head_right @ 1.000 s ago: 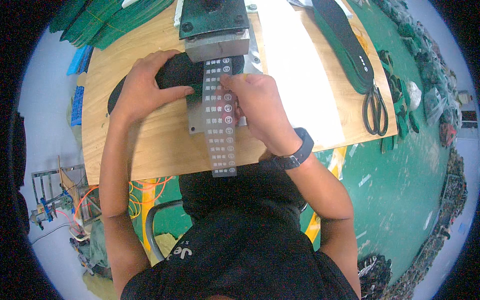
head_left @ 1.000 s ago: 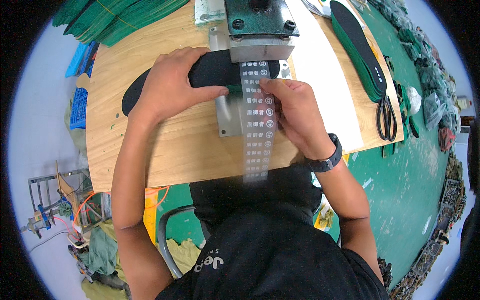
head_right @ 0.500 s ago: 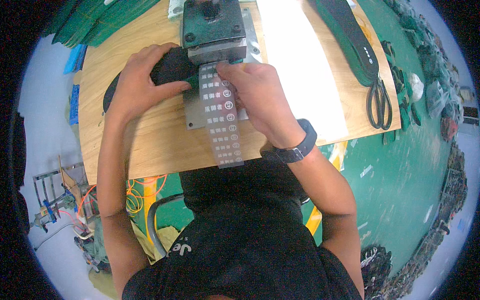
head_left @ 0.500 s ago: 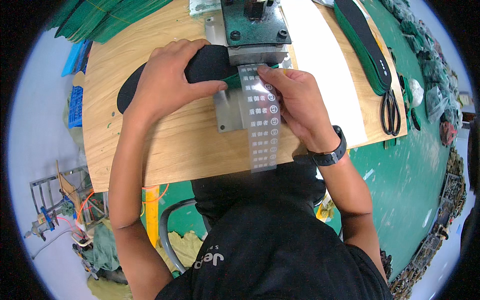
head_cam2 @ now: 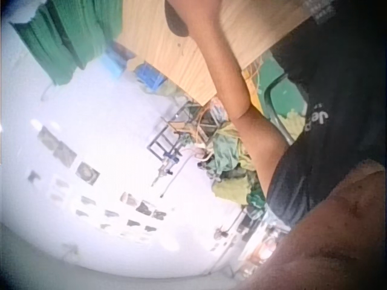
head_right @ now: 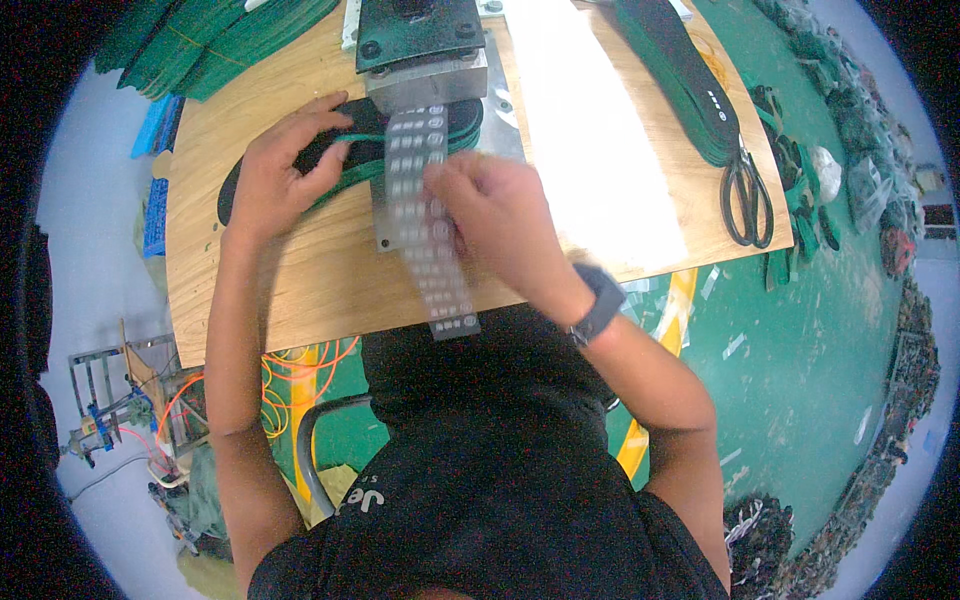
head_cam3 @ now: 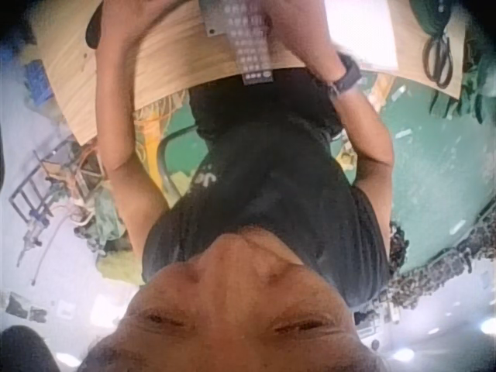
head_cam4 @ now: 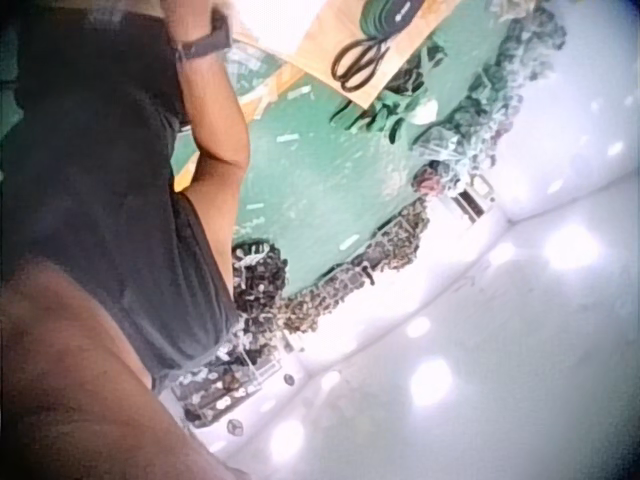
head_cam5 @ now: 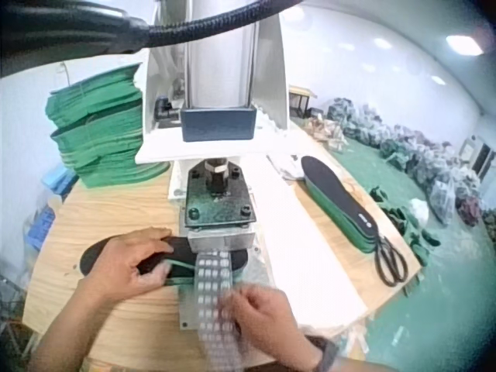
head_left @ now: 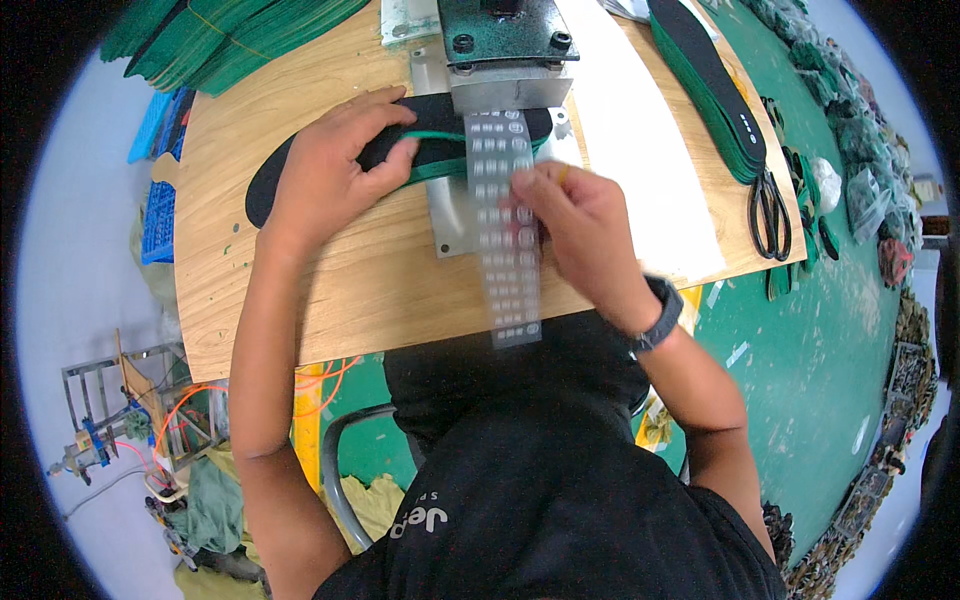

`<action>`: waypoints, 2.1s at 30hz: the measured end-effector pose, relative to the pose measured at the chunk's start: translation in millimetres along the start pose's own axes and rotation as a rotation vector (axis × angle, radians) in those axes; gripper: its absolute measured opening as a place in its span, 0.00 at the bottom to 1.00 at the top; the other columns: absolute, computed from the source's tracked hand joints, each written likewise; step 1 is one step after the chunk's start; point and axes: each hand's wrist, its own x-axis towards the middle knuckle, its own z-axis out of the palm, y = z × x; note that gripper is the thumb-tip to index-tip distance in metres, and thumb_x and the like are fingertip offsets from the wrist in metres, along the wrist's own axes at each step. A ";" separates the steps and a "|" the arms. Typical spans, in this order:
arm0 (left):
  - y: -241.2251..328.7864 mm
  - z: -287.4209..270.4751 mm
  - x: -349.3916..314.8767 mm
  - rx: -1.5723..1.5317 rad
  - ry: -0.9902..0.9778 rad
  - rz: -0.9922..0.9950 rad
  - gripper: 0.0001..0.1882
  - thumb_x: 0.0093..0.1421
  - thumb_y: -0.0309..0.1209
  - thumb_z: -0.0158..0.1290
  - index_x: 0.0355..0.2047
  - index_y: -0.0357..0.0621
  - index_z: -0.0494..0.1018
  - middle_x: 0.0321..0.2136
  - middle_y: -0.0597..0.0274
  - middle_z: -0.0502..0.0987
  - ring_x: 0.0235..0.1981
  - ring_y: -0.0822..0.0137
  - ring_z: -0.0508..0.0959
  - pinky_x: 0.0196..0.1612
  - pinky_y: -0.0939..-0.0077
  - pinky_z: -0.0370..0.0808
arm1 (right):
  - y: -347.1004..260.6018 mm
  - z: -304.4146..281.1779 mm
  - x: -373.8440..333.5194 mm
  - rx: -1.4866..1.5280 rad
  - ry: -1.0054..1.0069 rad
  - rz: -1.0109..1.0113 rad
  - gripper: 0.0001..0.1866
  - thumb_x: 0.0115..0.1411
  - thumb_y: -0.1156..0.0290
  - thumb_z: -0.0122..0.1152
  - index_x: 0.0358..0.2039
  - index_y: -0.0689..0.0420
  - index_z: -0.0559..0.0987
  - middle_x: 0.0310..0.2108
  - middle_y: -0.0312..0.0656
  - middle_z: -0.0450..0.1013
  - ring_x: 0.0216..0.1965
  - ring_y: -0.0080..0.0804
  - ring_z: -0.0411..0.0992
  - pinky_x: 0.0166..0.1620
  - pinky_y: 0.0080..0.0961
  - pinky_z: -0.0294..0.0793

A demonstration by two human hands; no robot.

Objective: The person picks up a stack of green shoe insoles and places them under a press machine one at a time to apply size stickers, then uses shears to cut the sticker strip.

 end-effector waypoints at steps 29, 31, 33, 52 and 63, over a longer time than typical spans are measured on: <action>8.7 -10.7 -0.1 -0.184 0.006 -0.355 0.08 0.49 0.28 0.48 0.24 0.33 0.69 0.14 0.54 0.66 0.17 0.66 0.64 0.23 0.73 0.65 | 6.6 -7.3 24.3 0.268 0.069 0.150 0.11 0.60 0.69 0.54 0.23 0.62 0.76 0.19 0.36 0.72 0.16 0.19 0.66 0.19 0.15 0.62; 8.8 -7.7 -1.2 -0.140 0.016 -0.315 0.08 0.49 0.28 0.48 0.24 0.33 0.69 0.15 0.51 0.67 0.16 0.61 0.65 0.23 0.71 0.65 | 7.5 -7.3 23.9 0.266 0.067 0.136 0.12 0.60 0.69 0.54 0.23 0.62 0.76 0.18 0.36 0.72 0.16 0.19 0.66 0.19 0.15 0.62; 3.5 -5.4 -2.7 -0.077 -0.016 -0.282 0.09 0.49 0.29 0.51 0.27 0.35 0.70 0.18 0.51 0.70 0.19 0.57 0.69 0.25 0.69 0.68 | 6.6 -6.6 23.5 0.300 0.045 0.122 0.12 0.61 0.68 0.54 0.24 0.62 0.75 0.18 0.37 0.72 0.15 0.19 0.66 0.19 0.15 0.62; 18.2 -16.8 5.4 -0.061 -0.061 -0.474 0.14 0.51 0.32 0.54 0.38 0.38 0.75 0.27 0.55 0.78 0.27 0.72 0.75 0.34 0.77 0.71 | 13.3 -20.3 -43.2 0.365 0.189 0.008 0.09 0.60 0.72 0.54 0.28 0.64 0.77 0.25 0.36 0.74 0.24 0.17 0.69 0.28 0.14 0.67; 7.8 -13.7 -0.8 -0.401 0.183 -0.555 0.12 0.51 0.30 0.49 0.31 0.33 0.74 0.19 0.69 0.72 0.23 0.80 0.66 0.29 0.82 0.66 | -1.9 -10.4 17.1 0.196 0.038 0.154 0.12 0.60 0.69 0.53 0.22 0.62 0.75 0.18 0.37 0.71 0.15 0.20 0.67 0.18 0.16 0.65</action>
